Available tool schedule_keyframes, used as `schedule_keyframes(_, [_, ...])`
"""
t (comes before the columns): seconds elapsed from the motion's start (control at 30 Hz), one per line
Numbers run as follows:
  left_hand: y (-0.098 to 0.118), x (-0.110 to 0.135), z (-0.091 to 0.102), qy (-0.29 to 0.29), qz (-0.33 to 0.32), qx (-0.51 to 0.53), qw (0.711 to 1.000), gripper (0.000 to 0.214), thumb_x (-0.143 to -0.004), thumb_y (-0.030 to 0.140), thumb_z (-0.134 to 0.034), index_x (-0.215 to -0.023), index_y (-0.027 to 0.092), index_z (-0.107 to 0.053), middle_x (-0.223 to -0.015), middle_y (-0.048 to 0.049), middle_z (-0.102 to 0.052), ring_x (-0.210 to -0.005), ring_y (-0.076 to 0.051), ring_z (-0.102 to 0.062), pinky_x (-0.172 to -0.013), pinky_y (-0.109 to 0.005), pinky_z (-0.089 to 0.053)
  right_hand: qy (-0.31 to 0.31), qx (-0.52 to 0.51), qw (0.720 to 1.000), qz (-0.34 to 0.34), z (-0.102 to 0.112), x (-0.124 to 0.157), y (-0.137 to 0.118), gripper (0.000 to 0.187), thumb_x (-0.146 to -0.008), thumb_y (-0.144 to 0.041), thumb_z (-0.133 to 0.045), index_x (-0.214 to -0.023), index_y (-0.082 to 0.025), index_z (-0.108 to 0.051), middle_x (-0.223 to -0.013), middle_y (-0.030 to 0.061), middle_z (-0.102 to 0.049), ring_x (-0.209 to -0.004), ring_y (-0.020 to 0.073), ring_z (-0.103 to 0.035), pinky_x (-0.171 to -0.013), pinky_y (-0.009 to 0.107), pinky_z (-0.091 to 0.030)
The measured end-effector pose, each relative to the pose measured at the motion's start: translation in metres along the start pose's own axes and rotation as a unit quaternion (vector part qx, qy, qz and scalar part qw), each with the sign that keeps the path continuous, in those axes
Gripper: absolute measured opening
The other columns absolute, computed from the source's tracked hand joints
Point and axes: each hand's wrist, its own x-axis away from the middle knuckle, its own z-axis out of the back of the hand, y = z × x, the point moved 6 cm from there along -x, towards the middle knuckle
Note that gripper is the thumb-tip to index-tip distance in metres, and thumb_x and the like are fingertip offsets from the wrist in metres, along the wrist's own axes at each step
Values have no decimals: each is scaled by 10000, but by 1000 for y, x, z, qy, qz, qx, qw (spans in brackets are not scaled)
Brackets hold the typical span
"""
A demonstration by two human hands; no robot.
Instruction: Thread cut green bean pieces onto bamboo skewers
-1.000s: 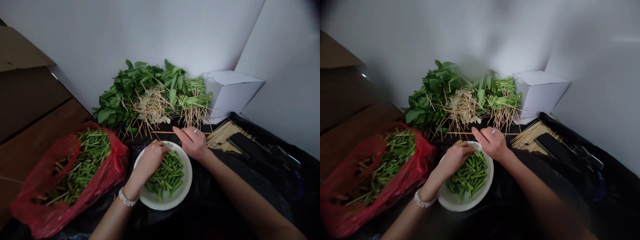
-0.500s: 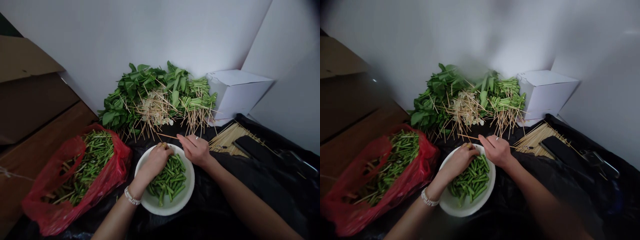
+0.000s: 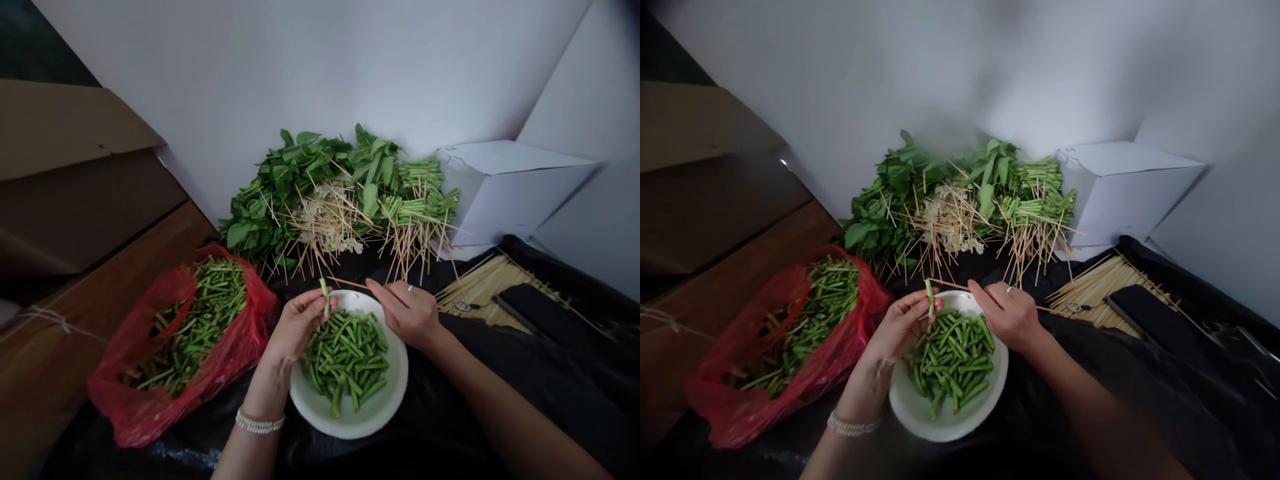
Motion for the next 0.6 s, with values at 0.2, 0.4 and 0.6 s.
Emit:
schedule_keyframes(0.2, [3, -1, 2, 9, 9, 74, 997, 319, -741, 207, -779, -1048, 132, -733, -906, -73, -746, -765, -115, -675, -676, -188, -530, -25, -11, 999, 34, -1, -2, -10, 301, -891, -110, -516, -1171, -114, -626, -689, 16, -599, -621, 123, -498, -570, 290, -317])
schedule_keyframes(0.4, [8, 2, -2, -8, 2, 95, 995, 332, -756, 206, -768, -1072, 116, -721, -850, -43, -709, -721, -84, -627, -670, -171, -517, -44, 6, 998, 44, -5, -2, -12, 289, -901, -121, -500, -1155, -123, -637, -663, 12, -576, -622, 124, -500, -549, 294, -299])
schedule_keyframes(0.6, [11, 2, -1, -2, -5, 95, 995, 319, -764, 198, -756, -1070, 115, -721, -851, -49, -701, -720, -83, -617, -669, -169, -511, -55, 13, 998, 39, -7, 0, -11, 291, -907, -129, -502, -1166, -151, -632, -668, 7, -584, -621, 117, -493, -550, 290, -294])
